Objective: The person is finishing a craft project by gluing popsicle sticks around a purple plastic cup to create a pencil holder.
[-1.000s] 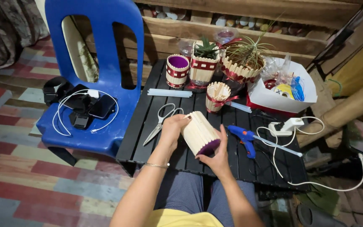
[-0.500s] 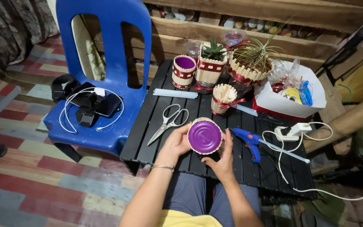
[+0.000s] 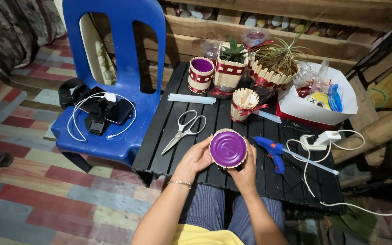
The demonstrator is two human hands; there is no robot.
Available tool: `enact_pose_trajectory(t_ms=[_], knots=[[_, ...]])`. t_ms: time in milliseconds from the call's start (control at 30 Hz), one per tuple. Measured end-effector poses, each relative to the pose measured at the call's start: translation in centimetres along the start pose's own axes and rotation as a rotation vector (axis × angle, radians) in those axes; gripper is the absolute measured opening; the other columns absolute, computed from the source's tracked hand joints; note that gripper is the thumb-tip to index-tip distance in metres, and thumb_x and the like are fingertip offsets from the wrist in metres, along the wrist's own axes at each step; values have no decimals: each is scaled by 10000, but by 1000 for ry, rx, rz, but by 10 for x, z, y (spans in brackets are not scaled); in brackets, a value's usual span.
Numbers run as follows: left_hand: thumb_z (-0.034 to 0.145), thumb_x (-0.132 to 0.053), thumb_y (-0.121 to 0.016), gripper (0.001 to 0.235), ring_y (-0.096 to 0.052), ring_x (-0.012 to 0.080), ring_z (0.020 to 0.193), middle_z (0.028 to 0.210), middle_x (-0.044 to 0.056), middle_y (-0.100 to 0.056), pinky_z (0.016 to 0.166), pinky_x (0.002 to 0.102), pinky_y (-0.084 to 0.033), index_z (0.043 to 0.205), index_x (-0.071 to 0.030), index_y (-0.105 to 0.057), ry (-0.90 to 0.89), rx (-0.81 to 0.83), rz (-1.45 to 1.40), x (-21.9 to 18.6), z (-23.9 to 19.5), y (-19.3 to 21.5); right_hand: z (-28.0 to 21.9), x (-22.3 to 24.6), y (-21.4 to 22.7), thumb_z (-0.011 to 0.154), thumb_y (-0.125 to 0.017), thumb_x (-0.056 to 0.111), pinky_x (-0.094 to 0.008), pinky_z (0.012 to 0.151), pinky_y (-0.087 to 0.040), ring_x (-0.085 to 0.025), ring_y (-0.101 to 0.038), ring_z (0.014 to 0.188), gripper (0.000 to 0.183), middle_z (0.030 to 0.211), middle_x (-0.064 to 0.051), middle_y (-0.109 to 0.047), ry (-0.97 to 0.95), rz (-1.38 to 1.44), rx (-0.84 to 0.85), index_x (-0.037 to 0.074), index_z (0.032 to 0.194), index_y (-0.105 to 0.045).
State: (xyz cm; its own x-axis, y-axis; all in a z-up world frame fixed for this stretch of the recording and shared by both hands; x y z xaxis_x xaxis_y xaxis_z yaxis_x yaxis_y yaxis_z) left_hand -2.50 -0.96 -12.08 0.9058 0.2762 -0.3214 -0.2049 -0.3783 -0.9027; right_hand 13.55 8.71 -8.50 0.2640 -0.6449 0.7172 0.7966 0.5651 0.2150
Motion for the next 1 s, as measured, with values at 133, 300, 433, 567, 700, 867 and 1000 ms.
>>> enact_pose_trajectory(t_ms=[133,300,433,567,700,867,1000], knots=[[939,-313,-744,275,-740,314,966,978,130,-742,856,504,-606,1046,-61,-716,-15,3,18,0,0,-1,-1,-1,0,585,-979,325,-563,1101,-405,-398,-541,1295,1108,1371,-186,-508,19,0,-1,94,1533,-454],[939,-320,-742,260,-749,299,930,951,122,-745,826,483,-622,1021,-73,-726,-26,-10,38,0,-3,-4,0,4,0,614,-965,347,-567,1092,-407,-400,-556,1278,1089,1371,-184,-512,3,-10,9,98,1539,-445],[936,-318,-745,261,-753,297,917,942,118,-745,818,473,-627,1015,-70,-731,-39,-10,56,-1,-17,-16,0,4,0,613,-960,350,-567,1083,-417,-406,-565,1264,1093,1362,-190,-511,-5,-6,6,93,1539,-439],[965,-330,-705,254,-749,296,977,1014,126,-760,891,474,-601,1046,-91,-738,-39,29,76,2,-9,-3,-1,-4,-2,615,-956,351,-541,1078,-425,-394,-577,1255,1115,1347,-188,-516,-23,11,-2,97,1558,-418],[970,-326,-696,256,-741,306,1010,1058,147,-758,923,486,-589,1068,-93,-738,-59,54,48,6,-7,2,-5,-15,0,674,-902,471,-521,1049,-461,-376,-578,1246,1096,1382,-197,-504,-43,54,20,72,1560,-395],[988,-294,-655,278,-705,301,1103,1176,134,-731,1010,494,-547,1171,-91,-708,-222,82,-37,5,-9,-11,1,5,0,734,-871,411,-544,1011,-500,-410,-565,1254,1071,1438,-233,-483,-48,37,81,59,1584,-322],[987,-337,-647,292,-694,245,1115,1167,80,-733,1044,425,-534,1174,-122,-712,-292,49,-121,-5,-11,-20,-6,-6,0,818,-746,540,-404,872,-554,-275,-602,1109,1079,1474,-177,-475,-59,76,40,92,1633,-200]])
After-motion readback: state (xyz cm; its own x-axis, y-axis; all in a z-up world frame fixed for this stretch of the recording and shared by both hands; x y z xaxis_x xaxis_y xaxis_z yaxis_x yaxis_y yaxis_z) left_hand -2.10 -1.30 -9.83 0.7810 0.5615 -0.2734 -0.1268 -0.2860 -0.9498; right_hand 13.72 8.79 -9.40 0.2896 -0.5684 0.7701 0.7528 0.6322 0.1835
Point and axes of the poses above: each hand's wrist, its own z-axis towards the middle knuckle, its own y-axis out of the back of the hand, x = y × z, the point moved 1 cm from there along z, towards the middle knuckle
